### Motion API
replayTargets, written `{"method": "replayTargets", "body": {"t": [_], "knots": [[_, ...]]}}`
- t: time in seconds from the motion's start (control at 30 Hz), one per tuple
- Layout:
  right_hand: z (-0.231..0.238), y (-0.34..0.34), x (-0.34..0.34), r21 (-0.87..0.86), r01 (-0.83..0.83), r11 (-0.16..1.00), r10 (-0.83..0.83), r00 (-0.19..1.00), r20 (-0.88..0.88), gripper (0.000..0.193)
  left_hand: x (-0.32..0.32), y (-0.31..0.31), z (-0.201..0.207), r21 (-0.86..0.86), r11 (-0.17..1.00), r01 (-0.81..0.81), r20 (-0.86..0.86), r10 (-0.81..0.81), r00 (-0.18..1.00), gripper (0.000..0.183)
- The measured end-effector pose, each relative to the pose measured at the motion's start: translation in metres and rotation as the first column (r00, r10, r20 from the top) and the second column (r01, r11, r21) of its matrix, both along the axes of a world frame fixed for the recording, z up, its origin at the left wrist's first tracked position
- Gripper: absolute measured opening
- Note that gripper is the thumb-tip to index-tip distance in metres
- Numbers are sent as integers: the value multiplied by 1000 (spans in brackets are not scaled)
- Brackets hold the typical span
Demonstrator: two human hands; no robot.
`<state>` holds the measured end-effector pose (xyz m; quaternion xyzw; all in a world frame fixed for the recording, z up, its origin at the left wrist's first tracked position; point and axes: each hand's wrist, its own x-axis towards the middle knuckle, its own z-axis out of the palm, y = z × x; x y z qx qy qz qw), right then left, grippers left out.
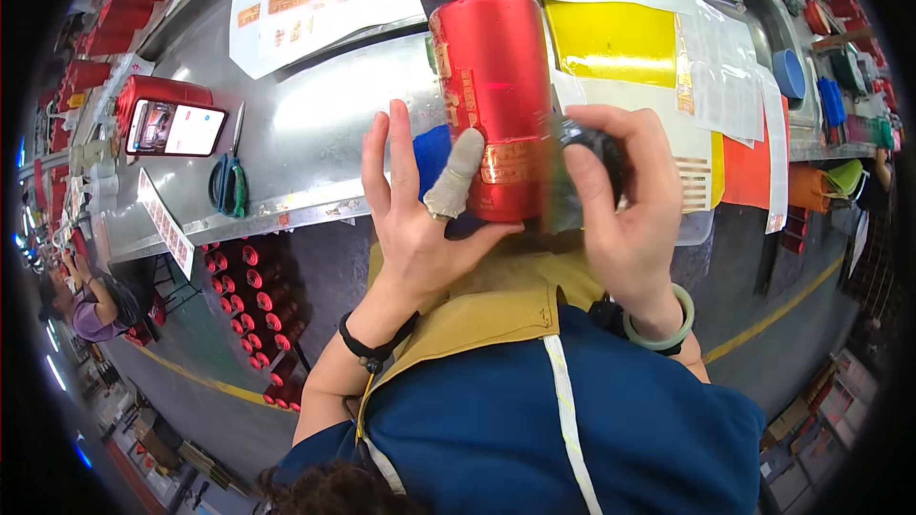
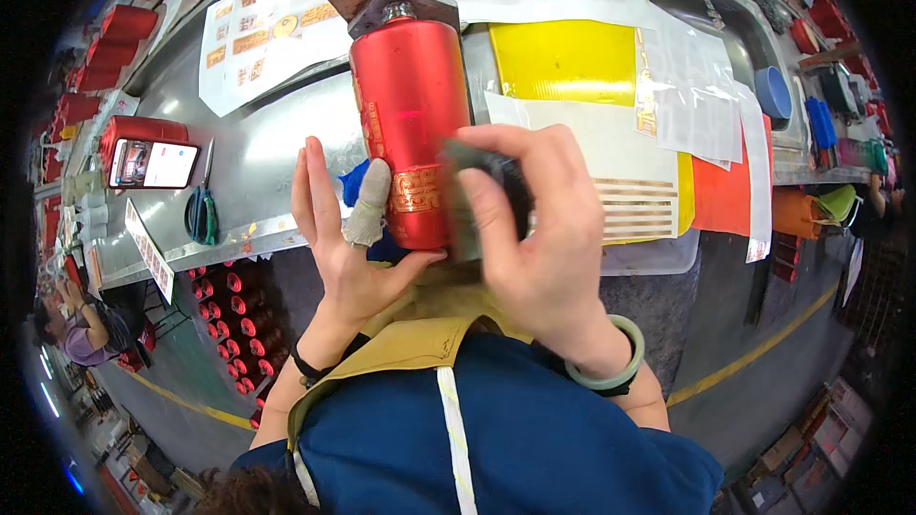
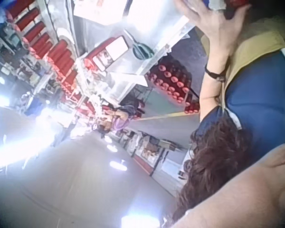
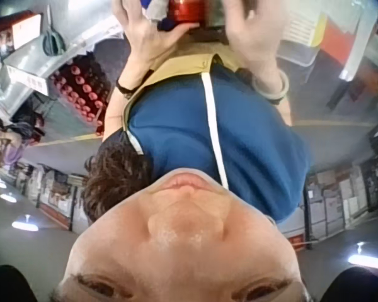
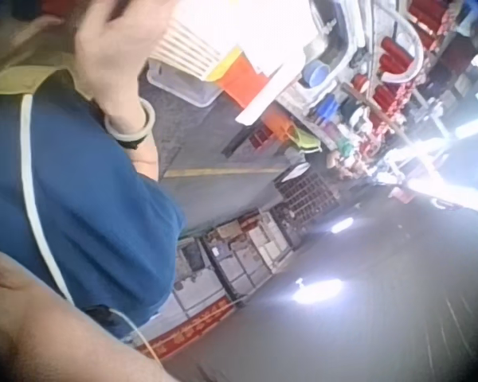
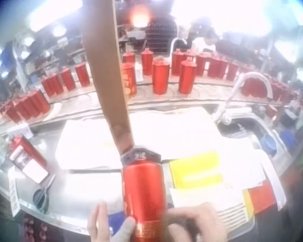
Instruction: The recorder is applying decorative gold-colored labels to red metallic containers on an assembly line.
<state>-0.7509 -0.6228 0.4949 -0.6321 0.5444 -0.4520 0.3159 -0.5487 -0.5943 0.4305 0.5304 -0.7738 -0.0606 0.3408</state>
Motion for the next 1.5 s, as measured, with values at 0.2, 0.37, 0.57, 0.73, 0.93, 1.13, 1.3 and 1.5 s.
{"method": "replayTargets", "body": {"t": [0.2,0.37,0.57,0.73,0.93,1.13,1.3,1.5], "knots": [[-10,-6,-10,14,122,992,-114,957,-267,18,-3,-9,-10,203,979,-25,-269,81,960,100],[8,-15,-17,-134,-9,991,-14,986,-168,22,-5,-8,9,190,981,41,-349,28,937,92],[28,-36,4,-132,-458,879,402,861,-311,37,-8,-11,18,474,869,141,-501,134,855,110],[36,-45,4,-161,-458,874,398,865,-305,42,-9,-11,13,366,924,113,-452,70,889,104],[19,-58,-19,-239,-167,956,124,975,-186,20,-12,-10,16,140,990,4,-266,34,963,105],[3,-34,-25,225,-176,958,113,956,270,37,-15,-15,16,252,958,140,-410,-25,912,97],[-20,-27,-26,339,-180,923,70,947,313,59,-19,-5,9,314,948,59,-520,119,846,94],[-24,-21,-27,345,-210,915,118,956,269,67,-11,-2,11,309,947,83,-423,59,904,100]]}}
